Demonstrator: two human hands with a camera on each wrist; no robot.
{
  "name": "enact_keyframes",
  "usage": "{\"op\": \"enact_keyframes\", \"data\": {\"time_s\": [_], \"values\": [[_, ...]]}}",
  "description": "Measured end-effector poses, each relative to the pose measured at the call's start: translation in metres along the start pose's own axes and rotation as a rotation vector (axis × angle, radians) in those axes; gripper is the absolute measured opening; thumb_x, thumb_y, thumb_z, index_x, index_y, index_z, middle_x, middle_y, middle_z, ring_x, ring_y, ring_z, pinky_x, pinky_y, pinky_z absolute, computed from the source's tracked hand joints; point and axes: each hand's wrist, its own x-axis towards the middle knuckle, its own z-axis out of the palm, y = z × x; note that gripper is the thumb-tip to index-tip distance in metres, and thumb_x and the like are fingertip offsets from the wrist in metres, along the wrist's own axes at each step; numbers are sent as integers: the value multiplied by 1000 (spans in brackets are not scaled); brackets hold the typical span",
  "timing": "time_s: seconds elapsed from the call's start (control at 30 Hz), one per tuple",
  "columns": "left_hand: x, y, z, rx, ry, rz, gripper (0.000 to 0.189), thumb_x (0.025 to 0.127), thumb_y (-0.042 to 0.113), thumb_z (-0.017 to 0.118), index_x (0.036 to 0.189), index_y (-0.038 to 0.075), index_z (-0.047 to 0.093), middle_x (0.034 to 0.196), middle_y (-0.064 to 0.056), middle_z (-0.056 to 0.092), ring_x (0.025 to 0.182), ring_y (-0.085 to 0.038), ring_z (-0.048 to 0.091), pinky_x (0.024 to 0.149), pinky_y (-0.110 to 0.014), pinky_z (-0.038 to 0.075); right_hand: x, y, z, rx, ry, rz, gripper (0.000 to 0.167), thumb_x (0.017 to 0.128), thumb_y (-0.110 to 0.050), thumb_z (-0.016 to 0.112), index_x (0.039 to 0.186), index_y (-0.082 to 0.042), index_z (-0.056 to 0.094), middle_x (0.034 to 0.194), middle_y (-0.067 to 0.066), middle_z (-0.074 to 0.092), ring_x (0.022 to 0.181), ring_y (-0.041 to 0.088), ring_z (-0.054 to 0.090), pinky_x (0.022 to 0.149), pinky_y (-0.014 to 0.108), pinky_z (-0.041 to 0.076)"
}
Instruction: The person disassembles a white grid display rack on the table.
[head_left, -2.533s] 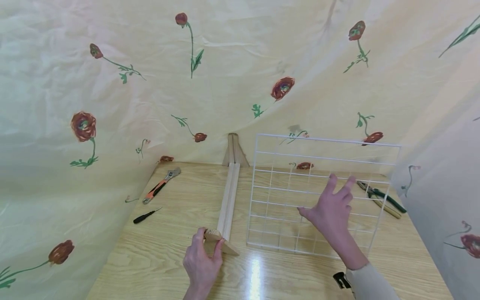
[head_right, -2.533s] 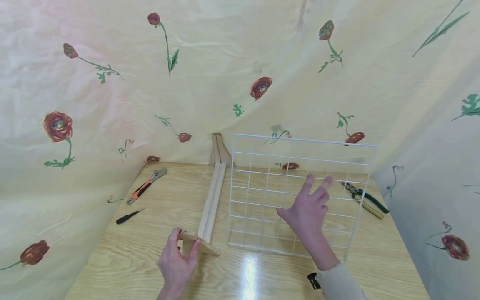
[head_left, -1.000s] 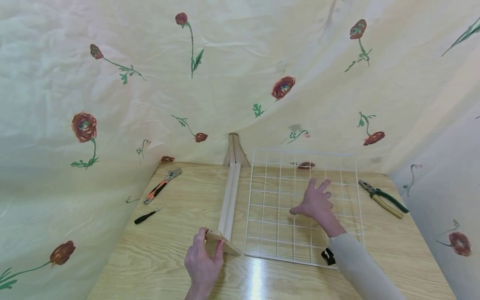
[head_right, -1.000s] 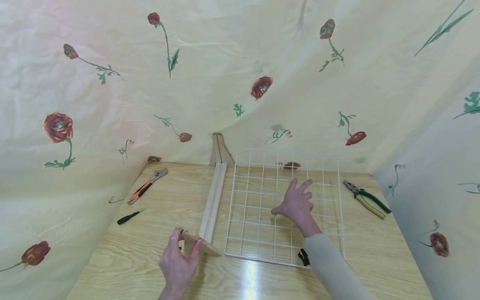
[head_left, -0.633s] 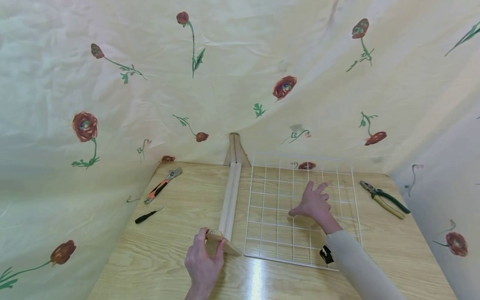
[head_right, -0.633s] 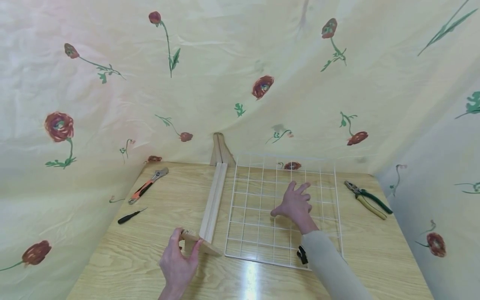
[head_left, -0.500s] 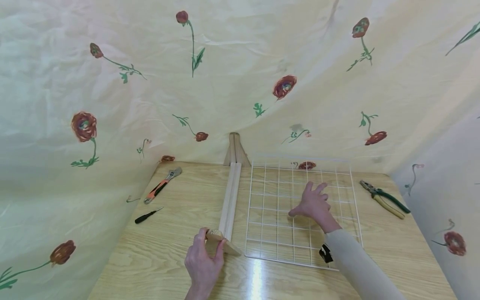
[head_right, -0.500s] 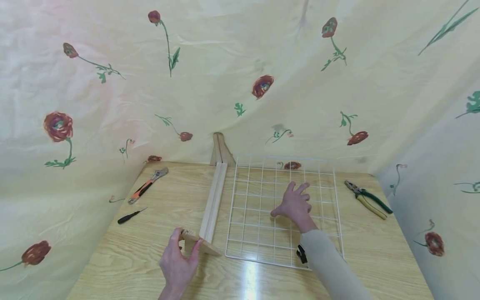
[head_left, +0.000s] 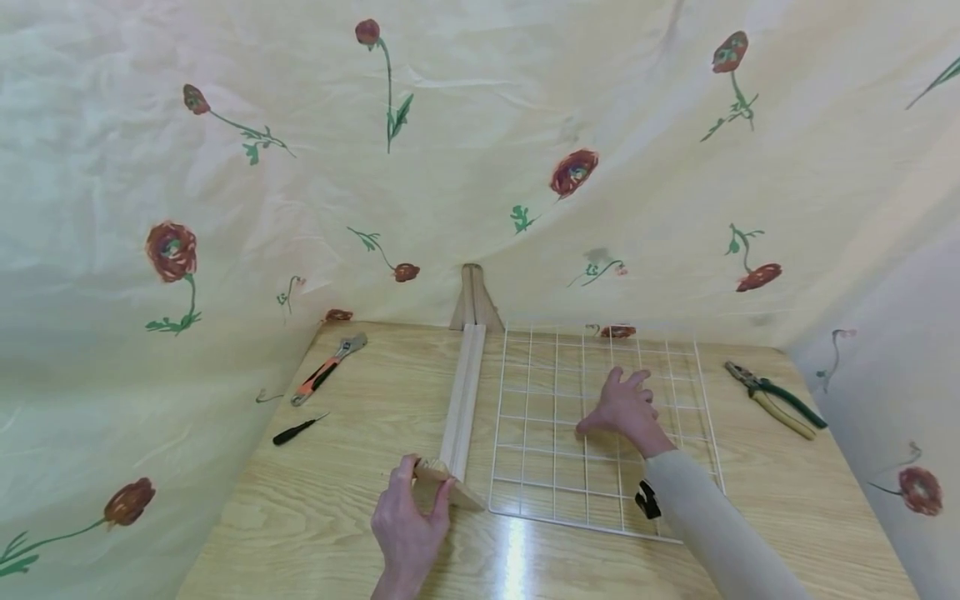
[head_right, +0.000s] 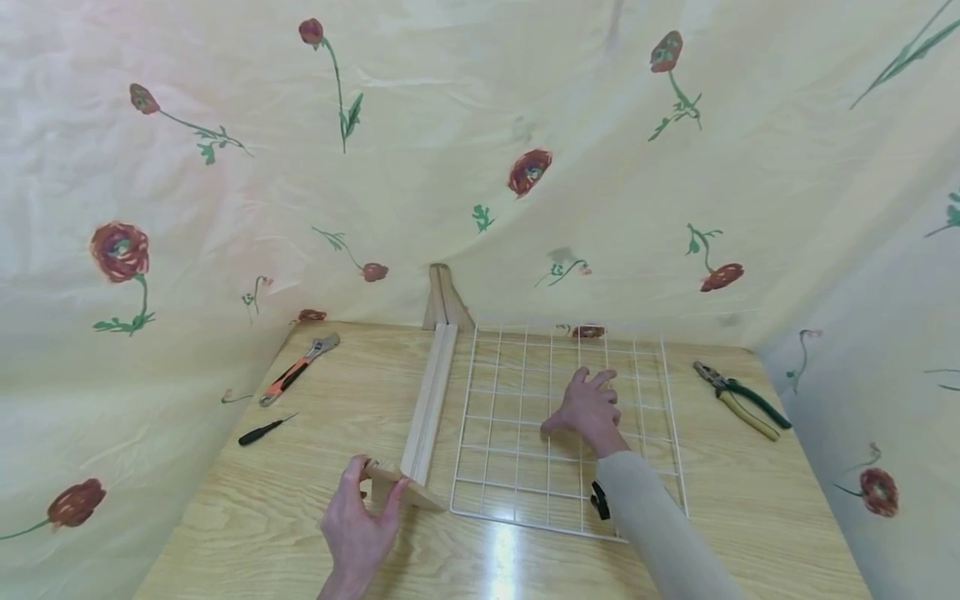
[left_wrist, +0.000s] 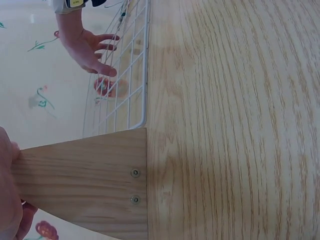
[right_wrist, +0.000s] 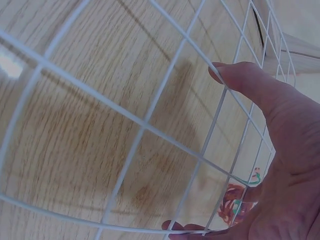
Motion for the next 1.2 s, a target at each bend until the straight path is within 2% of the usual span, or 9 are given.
{"op": "enact_keyframes", "data": {"time_s": [0.2, 0.37, 0.73, 1.0, 1.2], "values": [[1, 1, 1, 4, 9, 15, 55, 97, 52, 60, 113, -1, 59, 79, -7, 63, 47, -20, 52, 37, -25, 36, 10, 6, 5, -16, -35, -10, 140, 61, -47, 93, 149, 15, 4, 140, 55, -14, 119, 75, 24, 87, 82, 37], [0, 0, 1, -9, -9, -3, 55, 97, 52, 60, 113, -1, 59, 80, -7, 64, 48, -21, 53, 37, -26, 37, 17, 10, 8, -28, -60, -20, 143, 59, -48, 94, 149, 15, 2, 139, 55, -15, 120, 76, 22, 88, 81, 37], [1, 0, 2, 4, 31, 37, 55, 96, 52, 61, 113, -1, 60, 80, -7, 64, 47, -21, 53, 37, -26, 37, 17, 8, 6, -42, -84, -55, 142, 60, -49, 92, 147, 19, 4, 138, 57, -9, 118, 77, 23, 87, 79, 41], [1, 0, 2, 2, 21, 26, 55, 97, 53, 60, 113, 0, 60, 80, -7, 64, 48, -21, 53, 37, -26, 38, 20, 11, 8, -70, -102, -67, 138, 64, -50, 90, 145, 22, 5, 135, 60, -6, 119, 77, 19, 88, 78, 41], [2, 0, 2, 5, 16, 25, 55, 97, 52, 60, 113, 0, 60, 80, -7, 64, 47, -20, 53, 37, -25, 37, 23, 11, 8, -105, -114, -83, 136, 65, -51, 88, 143, 24, 6, 134, 61, -3, 122, 76, 17, 93, 78, 36]]}}
